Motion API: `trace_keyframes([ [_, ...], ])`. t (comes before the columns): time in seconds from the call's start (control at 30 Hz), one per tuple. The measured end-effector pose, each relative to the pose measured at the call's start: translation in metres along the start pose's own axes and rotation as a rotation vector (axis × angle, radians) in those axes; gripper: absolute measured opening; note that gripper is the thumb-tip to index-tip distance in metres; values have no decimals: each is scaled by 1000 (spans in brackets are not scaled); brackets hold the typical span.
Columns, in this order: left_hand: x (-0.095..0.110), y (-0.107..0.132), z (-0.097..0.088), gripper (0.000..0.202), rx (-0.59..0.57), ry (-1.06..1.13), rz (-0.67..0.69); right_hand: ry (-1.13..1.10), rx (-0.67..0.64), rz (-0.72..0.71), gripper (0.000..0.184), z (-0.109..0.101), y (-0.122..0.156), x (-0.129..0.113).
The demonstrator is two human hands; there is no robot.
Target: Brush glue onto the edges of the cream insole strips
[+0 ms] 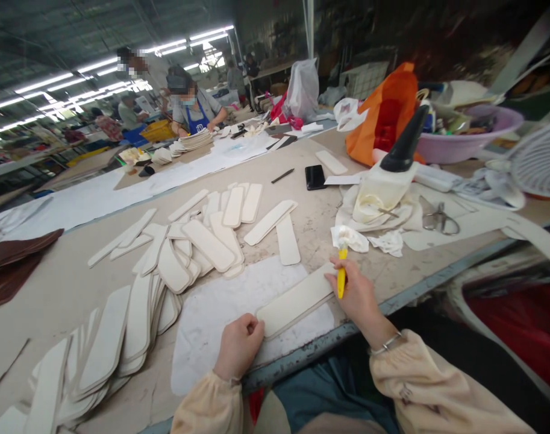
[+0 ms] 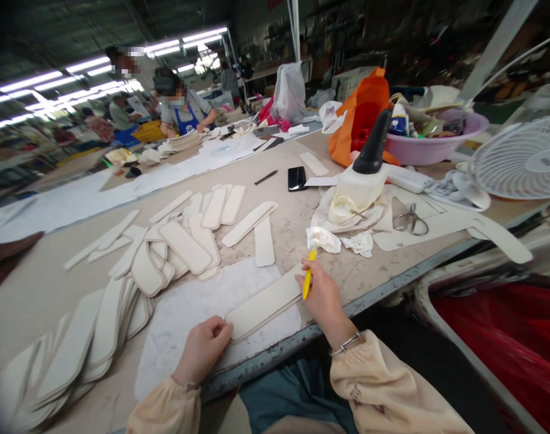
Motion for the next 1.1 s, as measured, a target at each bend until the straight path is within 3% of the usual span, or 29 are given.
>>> trace_keyframes([
  [0.23,0,-4,2,27,-12,-67,4,89,-3,-101,24,1,-2,-1],
  [0.4,-4,-6,4,30,-60,-113,-18,163,-13,-255,12,-6,4,-27],
  [0.57,-8,-10,6,32,-114,-106,-37,99,-253,-490,4,20,33,-75],
  [0.63,-9,-11,7,32,-118,-91,-37,127,-342,-522,7,31,42,-84],
  [0.73,-10,-12,7,31,-123,-77,-29,204,-378,-421,12,31,43,-77],
  [0.9,-8,-12,5,31,-105,-98,-27,313,-291,-191,10,0,28,-41],
  [1.0,-8,-13,6,31,-132,-122,-35,357,-260,-157,7,-10,25,-33],
  [1.1,-8,-14,-1,21,-76,-165,-24,376,-235,-159,5,-9,27,-32],
])
Point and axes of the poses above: each hand's wrist, its own y-axis away from the middle knuckle, its own z-axis out of the palm, x = y × z, the point moved 6 cm from there along -y, towards the middle knuckle, and after that the axes turned 10 degrees about -x, right-handed, at the moved point
